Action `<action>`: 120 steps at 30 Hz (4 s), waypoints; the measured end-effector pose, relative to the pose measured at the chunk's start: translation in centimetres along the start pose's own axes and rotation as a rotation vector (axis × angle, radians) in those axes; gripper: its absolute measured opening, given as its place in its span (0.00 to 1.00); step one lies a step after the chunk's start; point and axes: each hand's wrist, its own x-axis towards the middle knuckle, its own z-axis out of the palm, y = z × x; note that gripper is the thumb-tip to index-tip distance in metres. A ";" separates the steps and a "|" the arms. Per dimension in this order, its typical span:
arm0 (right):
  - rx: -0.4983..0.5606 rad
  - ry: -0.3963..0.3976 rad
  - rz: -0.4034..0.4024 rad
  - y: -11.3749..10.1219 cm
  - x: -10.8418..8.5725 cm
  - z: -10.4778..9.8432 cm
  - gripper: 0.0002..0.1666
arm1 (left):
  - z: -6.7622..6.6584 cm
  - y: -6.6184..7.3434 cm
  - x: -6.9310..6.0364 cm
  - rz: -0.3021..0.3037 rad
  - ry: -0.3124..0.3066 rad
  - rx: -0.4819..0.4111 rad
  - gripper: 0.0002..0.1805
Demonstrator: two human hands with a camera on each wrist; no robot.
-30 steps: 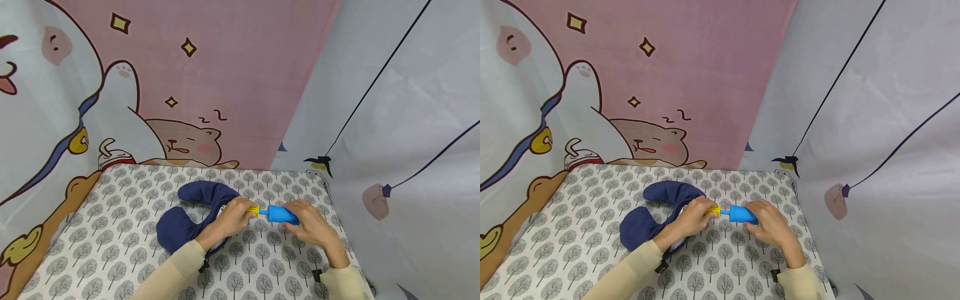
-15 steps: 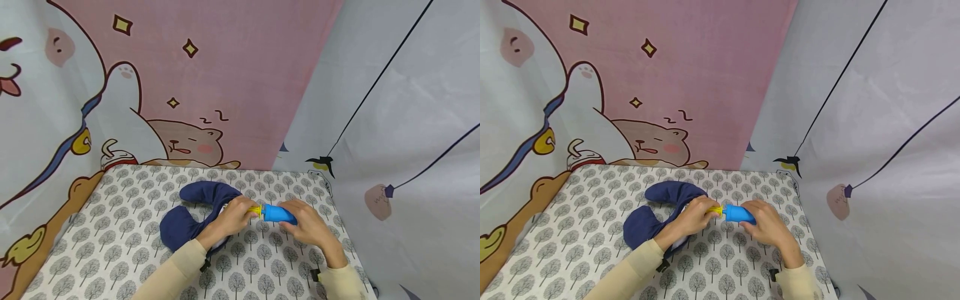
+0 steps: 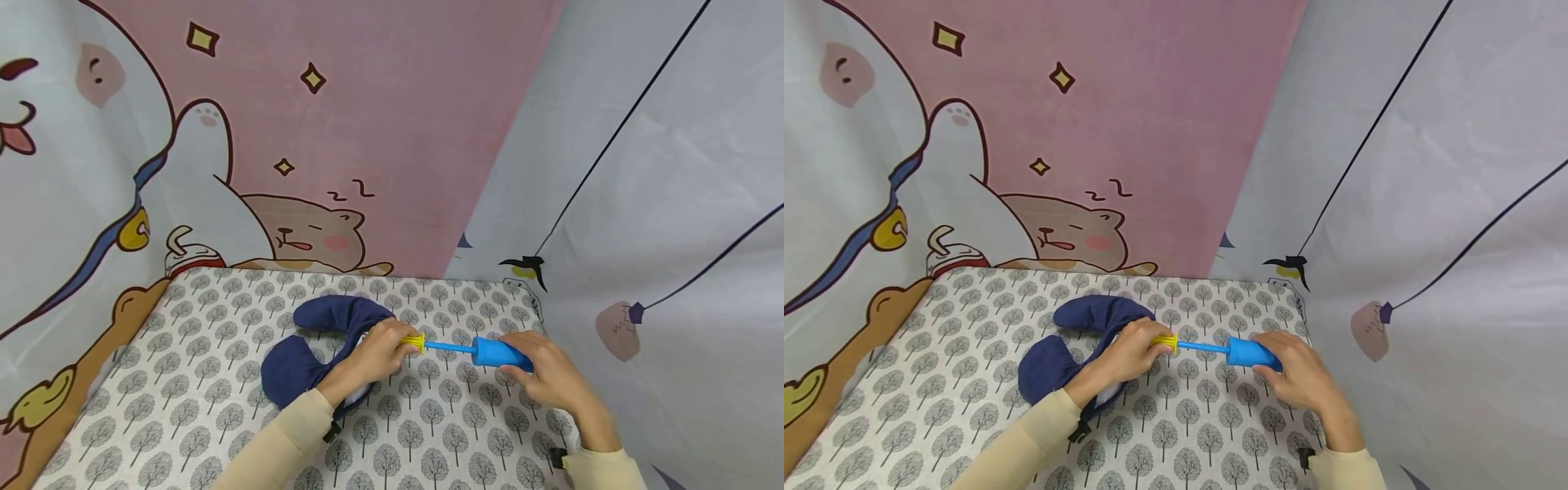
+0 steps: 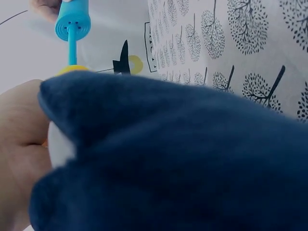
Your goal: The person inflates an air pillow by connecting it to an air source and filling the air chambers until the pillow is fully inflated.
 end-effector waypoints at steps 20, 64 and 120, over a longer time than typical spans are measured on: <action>-0.088 0.124 -0.161 -2.8 3.1 3.0 0.28 | 0.6 0.8 0.4 -0.016 -0.003 -0.003 0.07; -0.035 0.015 0.006 0.8 -0.5 -1.4 0.29 | -0.2 0.3 0.1 -0.007 0.022 -0.003 0.09; -0.104 0.125 -0.070 -0.4 0.4 -1.6 0.31 | -0.5 1.1 0.4 -0.063 0.038 -0.079 0.06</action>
